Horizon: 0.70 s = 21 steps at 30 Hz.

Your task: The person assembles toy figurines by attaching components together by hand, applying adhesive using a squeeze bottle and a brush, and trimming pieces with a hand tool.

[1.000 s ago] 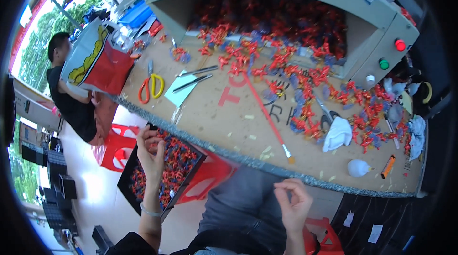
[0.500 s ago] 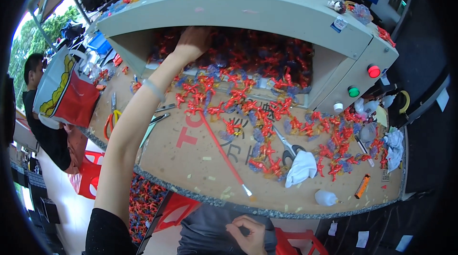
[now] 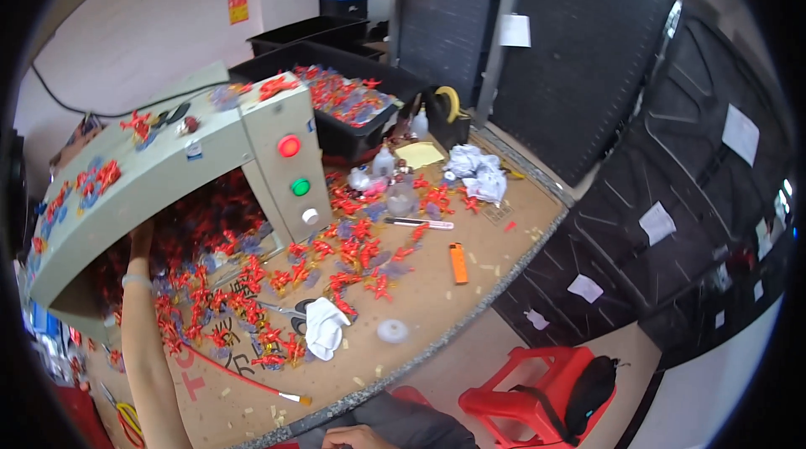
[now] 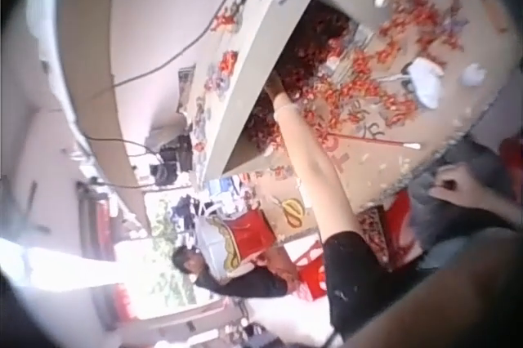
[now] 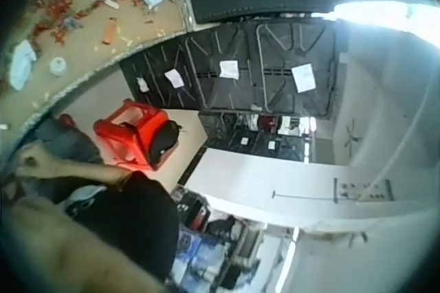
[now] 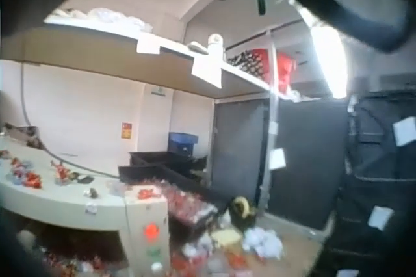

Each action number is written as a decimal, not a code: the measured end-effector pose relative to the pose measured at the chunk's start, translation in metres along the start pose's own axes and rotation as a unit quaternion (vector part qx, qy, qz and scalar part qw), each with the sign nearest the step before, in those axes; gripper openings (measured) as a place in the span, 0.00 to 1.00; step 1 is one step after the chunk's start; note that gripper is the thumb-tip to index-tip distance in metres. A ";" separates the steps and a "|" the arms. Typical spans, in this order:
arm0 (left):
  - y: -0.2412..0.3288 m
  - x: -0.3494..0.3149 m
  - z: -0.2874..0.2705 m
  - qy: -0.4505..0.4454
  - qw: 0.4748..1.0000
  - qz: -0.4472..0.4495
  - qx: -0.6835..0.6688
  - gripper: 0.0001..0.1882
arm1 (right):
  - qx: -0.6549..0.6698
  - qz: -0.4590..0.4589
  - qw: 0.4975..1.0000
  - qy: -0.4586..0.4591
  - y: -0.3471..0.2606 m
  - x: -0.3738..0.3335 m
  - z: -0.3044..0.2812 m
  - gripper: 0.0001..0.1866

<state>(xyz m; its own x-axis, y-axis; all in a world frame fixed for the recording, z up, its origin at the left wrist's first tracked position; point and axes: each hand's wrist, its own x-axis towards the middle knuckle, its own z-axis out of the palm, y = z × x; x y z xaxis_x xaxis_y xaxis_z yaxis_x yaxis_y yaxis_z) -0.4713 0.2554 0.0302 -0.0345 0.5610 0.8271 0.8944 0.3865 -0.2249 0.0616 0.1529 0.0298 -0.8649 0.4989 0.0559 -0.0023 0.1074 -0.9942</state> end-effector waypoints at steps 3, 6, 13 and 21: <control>-0.054 -0.026 0.007 -0.031 0.990 0.015 0.135 0.18 | 0.003 -0.027 0.999 0.024 -0.012 -0.009 -0.009 0.14; -0.132 -0.068 -0.007 -0.071 0.954 0.013 0.290 0.17 | 0.005 -0.045 0.999 0.022 -0.013 -0.028 -0.007 0.14; -0.023 -0.106 -0.155 -0.082 0.897 -0.368 -0.232 0.13 | -0.016 -0.058 0.997 -0.047 0.003 -0.047 -0.022 0.10; 0.282 -0.117 -0.376 -0.174 0.679 -0.523 -0.485 0.08 | -0.025 -0.090 0.995 0.042 -0.025 -0.019 -0.022 0.15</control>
<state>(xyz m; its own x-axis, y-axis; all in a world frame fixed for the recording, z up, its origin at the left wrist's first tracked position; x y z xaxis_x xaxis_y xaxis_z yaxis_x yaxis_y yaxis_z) -0.0469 0.0237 0.0640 -0.8297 0.5546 0.0636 0.1671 0.1381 0.9762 0.0887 0.1597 0.0557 -0.8078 0.5371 0.2431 -0.1270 0.2441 -0.9614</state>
